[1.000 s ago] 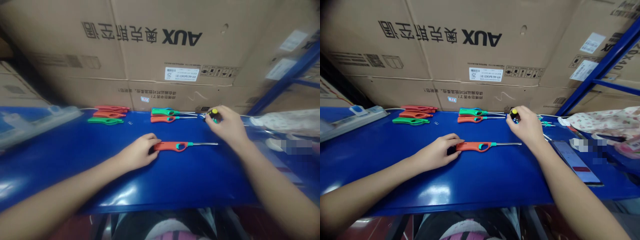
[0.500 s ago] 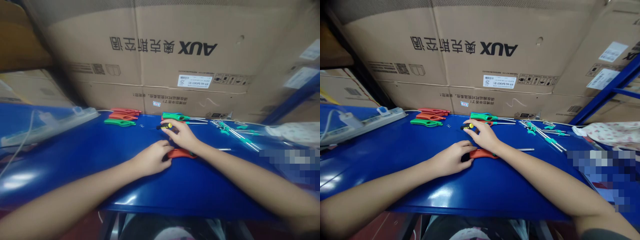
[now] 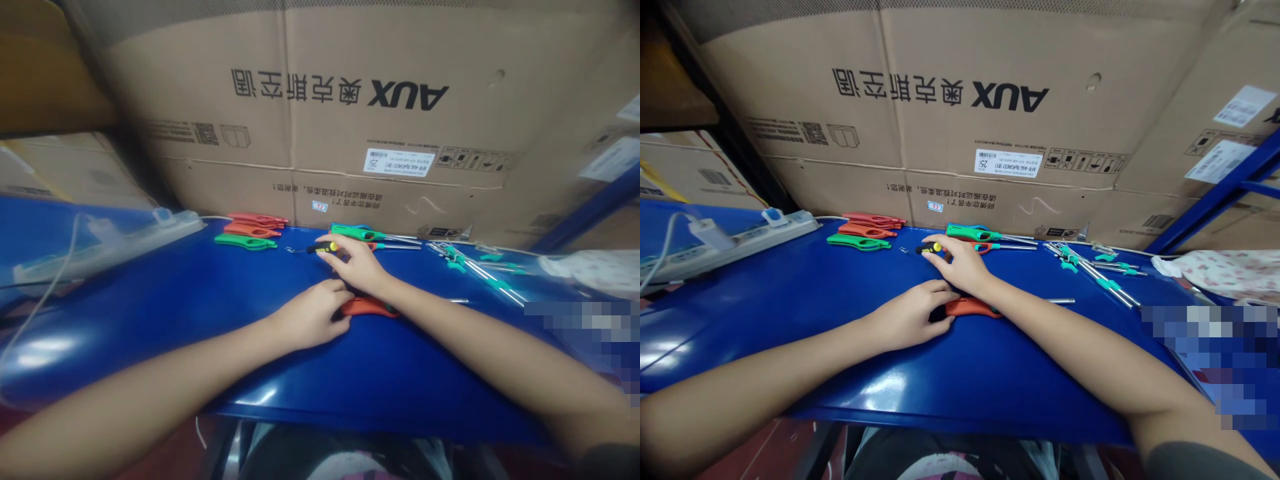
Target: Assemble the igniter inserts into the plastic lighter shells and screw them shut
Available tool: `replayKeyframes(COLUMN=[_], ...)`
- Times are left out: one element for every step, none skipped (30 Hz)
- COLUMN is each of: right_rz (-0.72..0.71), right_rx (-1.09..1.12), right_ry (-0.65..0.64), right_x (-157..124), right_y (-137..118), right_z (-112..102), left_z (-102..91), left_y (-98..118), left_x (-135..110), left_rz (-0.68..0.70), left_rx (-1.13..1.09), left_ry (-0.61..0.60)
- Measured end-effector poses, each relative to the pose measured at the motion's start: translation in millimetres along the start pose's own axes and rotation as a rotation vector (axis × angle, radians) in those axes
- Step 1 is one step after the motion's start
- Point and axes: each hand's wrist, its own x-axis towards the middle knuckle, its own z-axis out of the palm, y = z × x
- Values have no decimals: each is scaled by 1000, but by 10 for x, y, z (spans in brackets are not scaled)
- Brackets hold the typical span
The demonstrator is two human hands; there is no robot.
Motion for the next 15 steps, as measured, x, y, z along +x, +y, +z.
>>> replayKeyframes(right_rz=[13, 28, 42, 53, 59, 62, 65, 68, 75, 86, 99, 115, 133, 156, 189], right_rx=[3, 7, 10, 13, 18, 27, 42, 63, 92, 126, 160, 190, 218, 236, 256], right_ry=[9, 20, 33, 48, 66, 84, 102, 121, 141, 164, 194, 228, 268, 310, 348], right_x=[3, 6, 9, 12, 16, 20, 24, 25, 24, 19, 8, -9, -32, -62, -98], right_y=[-3, -7, -9, -10, -10, -10, -10, -10, -12, -16, -22, -30, -38, -47, -55], right_z=[-3, -6, -9, -12, -16, -20, -28, -39, -55, -79, -111, -153, -204, -265, -333], left_z=[2, 4, 5, 6, 7, 7, 7, 7, 7, 7, 7, 6, 6, 6, 7], left_y=[-2, -4, -4, -5, -4, -4, -4, -6, -8, -10, -13, -16, -18, -18, -16], left_x=[-2, -3, -5, -6, -7, -8, -9, -10, -11, -12, -12, -14, -15, -16, -18], left_rz=[5, 5, 2, -4, -13, -23, -36, -48, -57, -60, -60, -57, -52, -49, -46], left_rx=[2, 4, 8, 13, 18, 26, 32, 36, 37, 35, 30, 21, 11, -1, -15], left_ry=[4, 7, 6, 0, -9, -17, -23, -27, -28, -27, -26, -25, -24, -23, -24])
